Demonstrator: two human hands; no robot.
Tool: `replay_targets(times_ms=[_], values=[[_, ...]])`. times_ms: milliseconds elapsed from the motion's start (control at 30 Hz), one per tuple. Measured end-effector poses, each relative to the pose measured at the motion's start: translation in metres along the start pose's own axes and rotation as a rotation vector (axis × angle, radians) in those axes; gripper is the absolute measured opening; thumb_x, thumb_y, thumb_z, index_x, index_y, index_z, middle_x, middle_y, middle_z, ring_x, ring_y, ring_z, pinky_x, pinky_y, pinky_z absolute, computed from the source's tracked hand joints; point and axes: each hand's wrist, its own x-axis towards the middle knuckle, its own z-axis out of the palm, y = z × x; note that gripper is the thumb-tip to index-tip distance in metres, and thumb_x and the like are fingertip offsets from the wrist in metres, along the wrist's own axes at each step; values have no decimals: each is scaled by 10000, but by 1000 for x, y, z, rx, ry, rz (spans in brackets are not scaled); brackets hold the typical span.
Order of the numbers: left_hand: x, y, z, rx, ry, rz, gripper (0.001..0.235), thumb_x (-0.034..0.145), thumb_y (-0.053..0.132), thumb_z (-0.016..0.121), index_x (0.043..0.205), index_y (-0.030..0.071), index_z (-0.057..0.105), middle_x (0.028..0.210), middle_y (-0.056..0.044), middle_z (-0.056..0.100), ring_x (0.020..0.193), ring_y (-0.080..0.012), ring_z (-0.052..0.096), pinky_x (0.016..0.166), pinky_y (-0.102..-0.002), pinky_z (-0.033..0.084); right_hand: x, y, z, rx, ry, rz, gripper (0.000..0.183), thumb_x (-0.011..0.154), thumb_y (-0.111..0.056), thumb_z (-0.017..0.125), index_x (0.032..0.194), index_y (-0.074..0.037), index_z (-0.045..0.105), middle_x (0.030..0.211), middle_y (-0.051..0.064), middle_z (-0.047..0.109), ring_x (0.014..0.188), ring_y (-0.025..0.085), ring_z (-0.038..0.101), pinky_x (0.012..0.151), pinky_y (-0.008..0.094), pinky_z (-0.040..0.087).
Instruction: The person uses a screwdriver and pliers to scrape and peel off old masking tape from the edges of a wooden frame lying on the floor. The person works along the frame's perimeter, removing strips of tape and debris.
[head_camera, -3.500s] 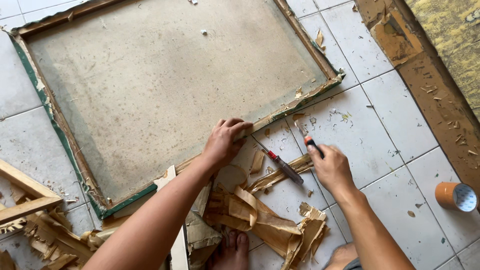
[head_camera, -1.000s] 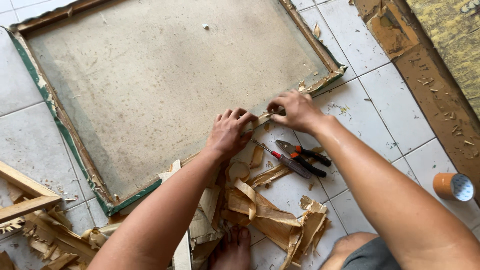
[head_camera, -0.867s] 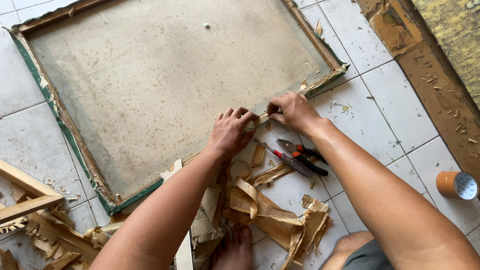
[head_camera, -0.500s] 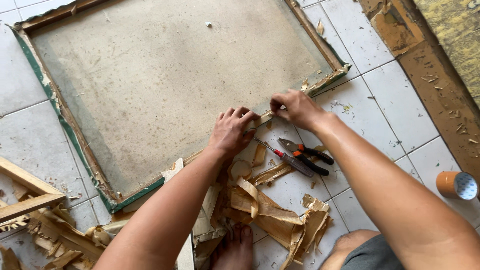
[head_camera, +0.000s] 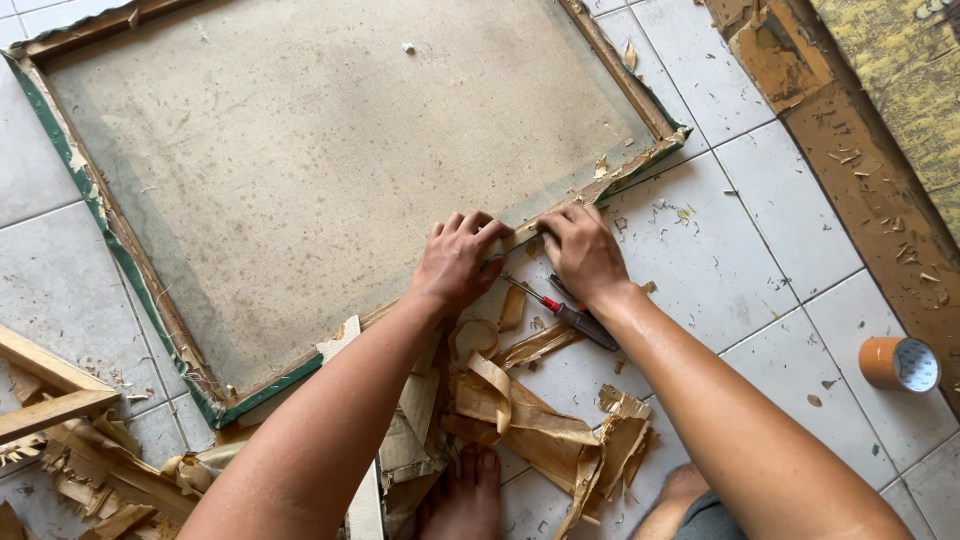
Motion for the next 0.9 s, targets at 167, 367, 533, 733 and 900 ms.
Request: replay_targets(times_ms=[167, 367, 533, 733, 900], values=[[2, 0, 1, -9, -1, -2, 395, 910, 304, 841, 1260, 312, 657, 1248, -7, 663, 1148, -307, 668, 936, -466, 528, 3, -3, 11, 159, -36, 75, 210, 1114, -104, 718, 1307, -81, 799, 1226, 178, 721, 1218, 348, 724, 1043, 468, 636], [-1, 1, 1, -48, -7, -37, 385, 923, 322, 831, 1267, 322, 657, 1254, 0, 656, 1165, -308, 663, 978, -471, 516, -10, -6, -20, -21, -136, 42, 63, 1034, -132, 770, 1007, -169, 813, 1197, 121, 702, 1247, 330, 693, 995, 507, 627], [9, -4, 8, -82, -51, -87, 396, 940, 345, 800, 1305, 324, 646, 1272, -4, 652, 1192, -305, 651, 1001, -467, 496, -54, -20, -47, -16, -149, 69, 100, 1010, -241, 775, 1069, -161, 773, 1073, 123, 733, 1123, 344, 746, 911, 527, 643], [31, 4, 22, -109, -28, -212, 390, 844, 390, 832, 1193, 278, 700, 1132, -13, 661, 1123, -294, 663, 986, -476, 481, -92, -22, -43, -79, -374, 92, 366, 966, -222, 851, 1302, -94, 787, 1130, 164, 815, 1089, 343, 825, 887, 495, 702], [36, 5, 12, -365, 15, -310, 190, 953, 424, 800, 1095, 298, 799, 998, 42, 761, 967, -210, 761, 969, -412, 491, -74, -43, -82, 171, -394, 332, 428, 1124, -246, 588, 1493, -48, 679, 1140, 201, 776, 1058, 352, 819, 877, 501, 697]])
